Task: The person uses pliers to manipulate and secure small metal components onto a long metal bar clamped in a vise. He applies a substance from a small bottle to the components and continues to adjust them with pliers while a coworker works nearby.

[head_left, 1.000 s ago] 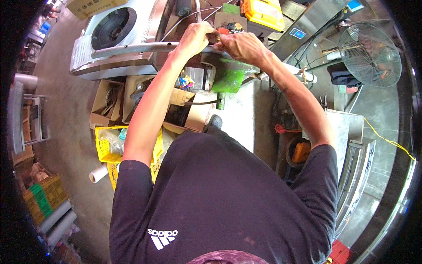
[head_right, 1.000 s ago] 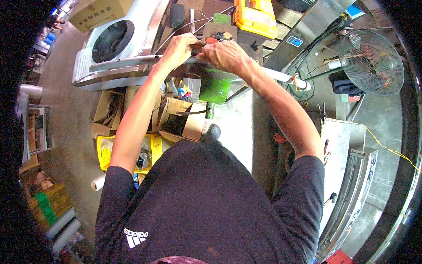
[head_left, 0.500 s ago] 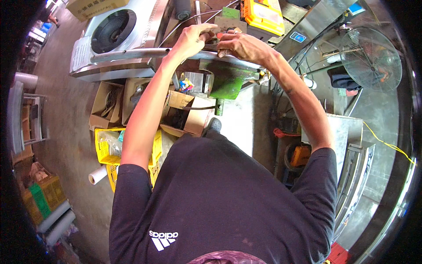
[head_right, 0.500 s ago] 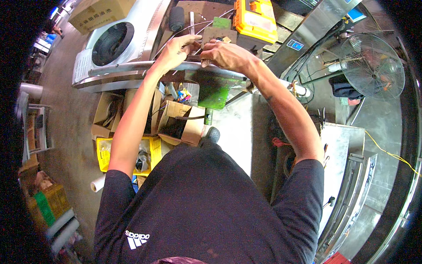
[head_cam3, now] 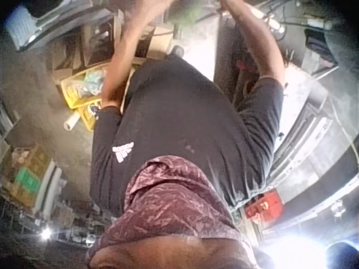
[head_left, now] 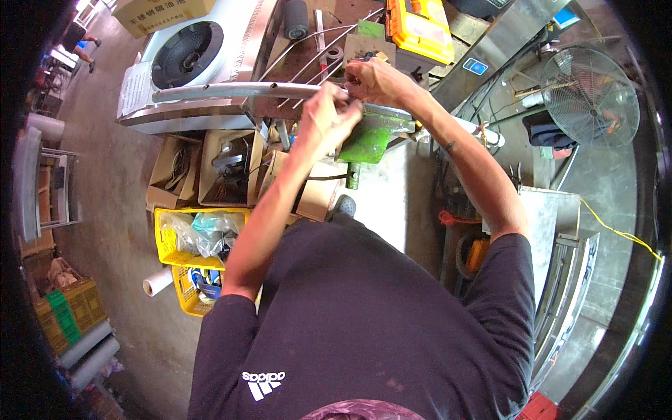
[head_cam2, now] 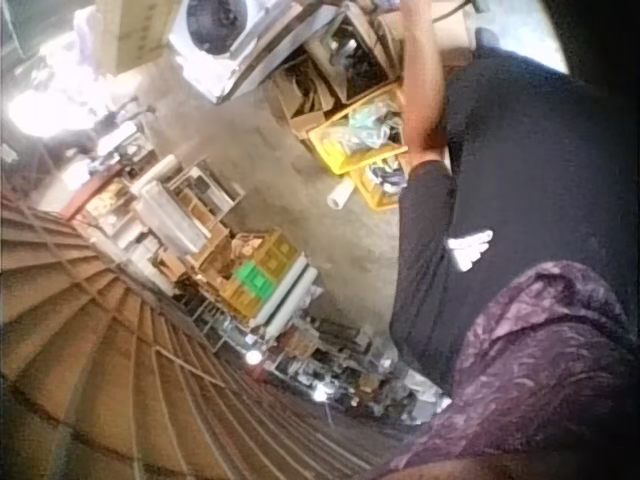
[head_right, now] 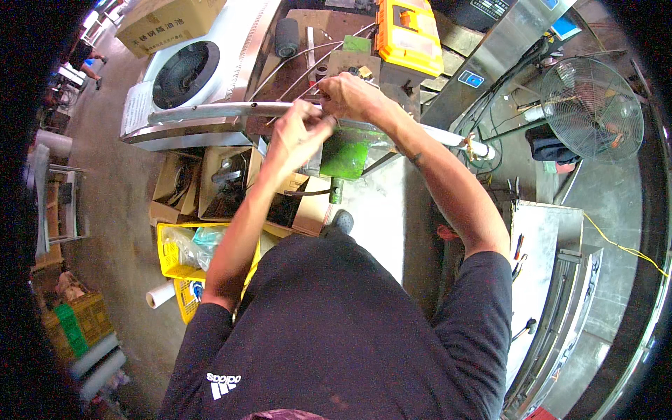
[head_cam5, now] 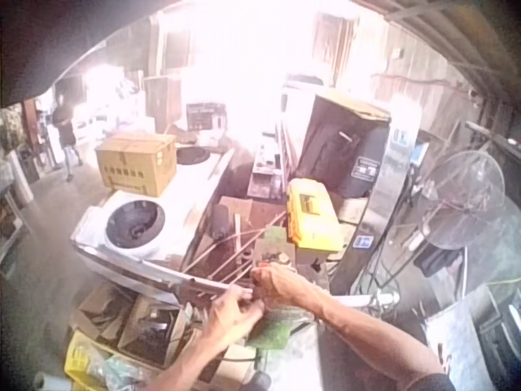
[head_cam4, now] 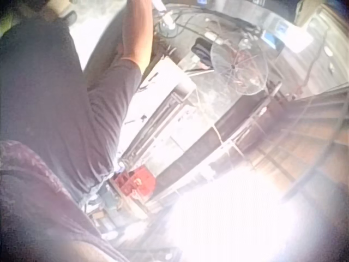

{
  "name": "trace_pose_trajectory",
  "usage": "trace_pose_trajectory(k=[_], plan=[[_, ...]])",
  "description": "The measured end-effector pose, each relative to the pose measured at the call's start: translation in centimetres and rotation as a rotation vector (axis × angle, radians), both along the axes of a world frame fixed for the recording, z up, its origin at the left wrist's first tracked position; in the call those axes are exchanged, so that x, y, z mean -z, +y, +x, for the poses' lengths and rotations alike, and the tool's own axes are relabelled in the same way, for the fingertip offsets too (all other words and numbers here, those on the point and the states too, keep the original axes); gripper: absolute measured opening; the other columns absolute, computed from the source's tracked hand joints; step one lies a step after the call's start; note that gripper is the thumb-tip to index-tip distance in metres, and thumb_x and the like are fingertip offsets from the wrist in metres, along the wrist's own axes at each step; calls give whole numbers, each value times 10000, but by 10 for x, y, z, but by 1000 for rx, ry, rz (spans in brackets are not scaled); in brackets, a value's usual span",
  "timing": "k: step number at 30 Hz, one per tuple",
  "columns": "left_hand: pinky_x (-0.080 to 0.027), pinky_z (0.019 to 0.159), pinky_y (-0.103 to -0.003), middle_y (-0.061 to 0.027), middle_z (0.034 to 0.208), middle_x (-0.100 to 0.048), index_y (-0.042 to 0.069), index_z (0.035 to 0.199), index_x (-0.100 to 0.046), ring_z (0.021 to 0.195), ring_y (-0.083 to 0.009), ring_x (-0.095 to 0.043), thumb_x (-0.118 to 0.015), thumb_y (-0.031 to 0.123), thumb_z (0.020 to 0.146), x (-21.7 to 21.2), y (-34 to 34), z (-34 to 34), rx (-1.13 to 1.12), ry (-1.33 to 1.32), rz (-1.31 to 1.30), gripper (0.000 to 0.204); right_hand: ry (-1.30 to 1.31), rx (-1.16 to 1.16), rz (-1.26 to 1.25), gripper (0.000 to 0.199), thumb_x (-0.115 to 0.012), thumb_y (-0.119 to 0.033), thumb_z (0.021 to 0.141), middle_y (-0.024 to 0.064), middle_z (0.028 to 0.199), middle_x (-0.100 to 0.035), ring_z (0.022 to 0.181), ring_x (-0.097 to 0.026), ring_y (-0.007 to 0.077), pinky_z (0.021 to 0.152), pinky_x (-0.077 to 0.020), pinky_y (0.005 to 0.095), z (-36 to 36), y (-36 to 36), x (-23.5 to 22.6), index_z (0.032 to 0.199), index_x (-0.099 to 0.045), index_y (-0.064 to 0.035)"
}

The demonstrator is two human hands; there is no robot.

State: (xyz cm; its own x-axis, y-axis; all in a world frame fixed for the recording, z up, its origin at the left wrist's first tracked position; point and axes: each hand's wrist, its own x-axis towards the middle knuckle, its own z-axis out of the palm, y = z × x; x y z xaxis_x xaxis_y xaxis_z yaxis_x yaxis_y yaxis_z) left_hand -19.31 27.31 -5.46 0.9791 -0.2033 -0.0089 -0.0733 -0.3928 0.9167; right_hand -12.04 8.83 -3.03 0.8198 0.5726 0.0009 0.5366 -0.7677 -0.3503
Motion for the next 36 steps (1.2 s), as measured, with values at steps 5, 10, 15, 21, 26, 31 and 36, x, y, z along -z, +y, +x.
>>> trace_pose_trajectory(k=[5,10,15,21,26,31,36], plan=[[-558,809,-450,-195,935,-713,-2,1023,-635,880,-367,-718,-795,67,832,43,-21,-15,-90,-407,-86,259,-1,61,26,247,-685,-205,945,246,800,-677,756,-689,423,712,-540,505,2,2,5,890,-676,36],[-570,766,-392,-148,914,-714,11,1005,-634,819,-274,-715,-790,86,878,37,-2,0,-109,-412,-112,214,-55,-50,12,260,-713,-211,949,244,735,-637,731,-668,435,666,-522,498,-2,-5,-4,868,-670,33],[-554,766,-416,-153,886,-666,31,1018,-588,821,-317,-680,-829,71,805,47,-18,-4,-88,-572,-74,324,-156,-109,6,181,-687,-217,895,221,771,-696,745,-698,447,665,-569,534,6,-3,1,833,-712,-49],[-530,769,-480,-195,932,-643,35,917,-586,862,-406,-658,-695,-27,858,54,-34,-9,-171,-555,-179,138,-92,-48,-1,210,-661,-239,957,216,823,-659,850,-668,446,744,-541,534,-9,-16,-8,925,-681,-32],[-540,788,-461,-177,944,-665,19,1033,-694,884,-382,-687,-684,-10,914,46,11,13,-117,-413,-74,124,-168,-80,31,189,-664,-168,969,206,891,-639,865,-654,432,755,-547,499,-25,-4,-12,897,-635,4],[-546,806,-440,-170,911,-701,21,936,-737,890,-364,-697,-666,-61,850,35,12,60,-37,-419,8,138,-166,-40,-101,150,-604,-107,940,216,1045,-652,999,-665,409,896,-551,493,-34,-24,2,1050,-615,-5],[-571,821,-429,-214,937,-746,16,957,-747,922,-365,-743,-616,-100,752,47,2,113,110,-307,60,269,-158,-122,-211,176,-521,-118,958,145,1032,-649,1115,-645,336,900,-583,433,-30,-11,-19,1077,-620,-34]])
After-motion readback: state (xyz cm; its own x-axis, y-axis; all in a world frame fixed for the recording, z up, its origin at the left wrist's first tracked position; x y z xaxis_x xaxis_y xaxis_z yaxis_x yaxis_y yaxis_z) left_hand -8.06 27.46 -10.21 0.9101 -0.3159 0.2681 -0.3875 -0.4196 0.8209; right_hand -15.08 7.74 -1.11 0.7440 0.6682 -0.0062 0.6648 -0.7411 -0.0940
